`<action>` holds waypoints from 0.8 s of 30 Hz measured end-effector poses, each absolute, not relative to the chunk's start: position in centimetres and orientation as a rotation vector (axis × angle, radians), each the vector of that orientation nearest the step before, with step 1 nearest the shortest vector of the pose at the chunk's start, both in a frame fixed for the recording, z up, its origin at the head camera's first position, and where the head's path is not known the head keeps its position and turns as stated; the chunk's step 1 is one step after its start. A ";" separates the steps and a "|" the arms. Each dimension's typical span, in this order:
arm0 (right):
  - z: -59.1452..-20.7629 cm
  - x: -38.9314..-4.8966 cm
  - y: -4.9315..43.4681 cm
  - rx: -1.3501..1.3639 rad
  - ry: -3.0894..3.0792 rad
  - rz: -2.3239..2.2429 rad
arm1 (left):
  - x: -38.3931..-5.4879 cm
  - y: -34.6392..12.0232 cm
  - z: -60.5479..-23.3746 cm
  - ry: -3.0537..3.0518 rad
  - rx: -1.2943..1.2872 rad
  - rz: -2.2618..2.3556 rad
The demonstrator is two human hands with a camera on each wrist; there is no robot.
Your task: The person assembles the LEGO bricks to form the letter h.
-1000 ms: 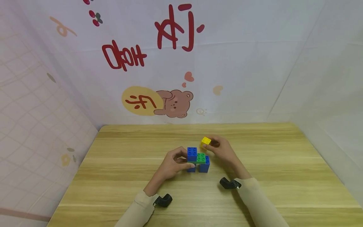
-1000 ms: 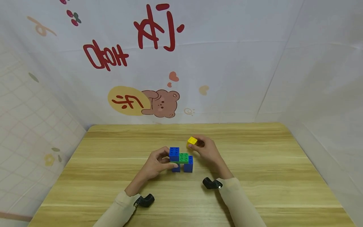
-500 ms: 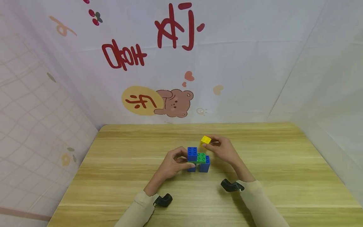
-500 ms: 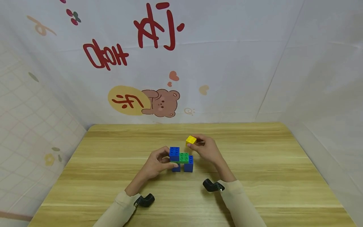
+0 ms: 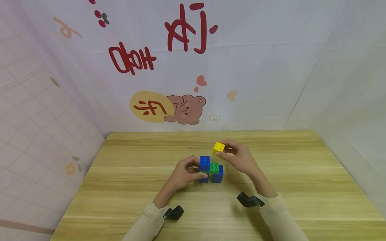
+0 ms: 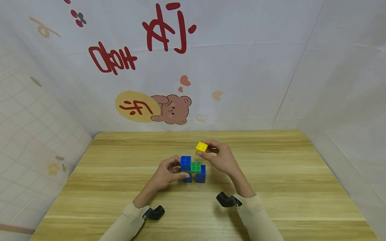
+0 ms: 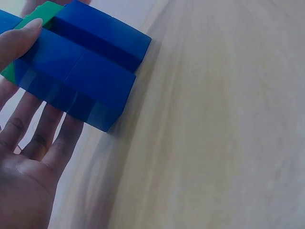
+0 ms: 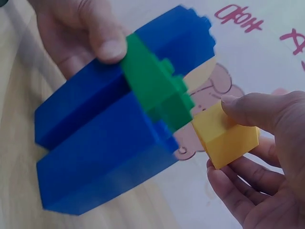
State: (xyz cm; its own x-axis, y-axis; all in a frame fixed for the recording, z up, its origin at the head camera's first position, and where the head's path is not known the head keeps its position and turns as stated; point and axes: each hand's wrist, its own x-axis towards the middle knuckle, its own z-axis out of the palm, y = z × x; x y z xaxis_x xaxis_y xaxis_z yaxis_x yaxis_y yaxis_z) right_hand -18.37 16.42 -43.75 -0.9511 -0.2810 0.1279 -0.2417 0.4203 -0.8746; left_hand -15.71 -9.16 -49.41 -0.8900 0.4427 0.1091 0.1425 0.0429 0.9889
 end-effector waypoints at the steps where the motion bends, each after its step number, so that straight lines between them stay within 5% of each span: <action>1: -43.5 -18.3 16.4 -0.487 2.613 -1.608 | -15.7 -9.2 -49.4 2.090 0.603 1.940; 24: -39.7 -15.5 14.9 -0.678 2.591 -1.730 | -15.9 -9.2 -49.8 2.102 0.630 1.940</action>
State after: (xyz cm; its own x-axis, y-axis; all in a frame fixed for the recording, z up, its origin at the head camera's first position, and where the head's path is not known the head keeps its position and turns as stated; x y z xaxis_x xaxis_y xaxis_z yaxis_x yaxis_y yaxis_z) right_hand -15.48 14.85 -39.68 -0.9086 -0.3199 0.2686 -0.3707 0.3212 -0.8714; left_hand -15.87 -9.21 -49.76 -0.8861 0.4448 0.1302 0.1652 0.0407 0.9854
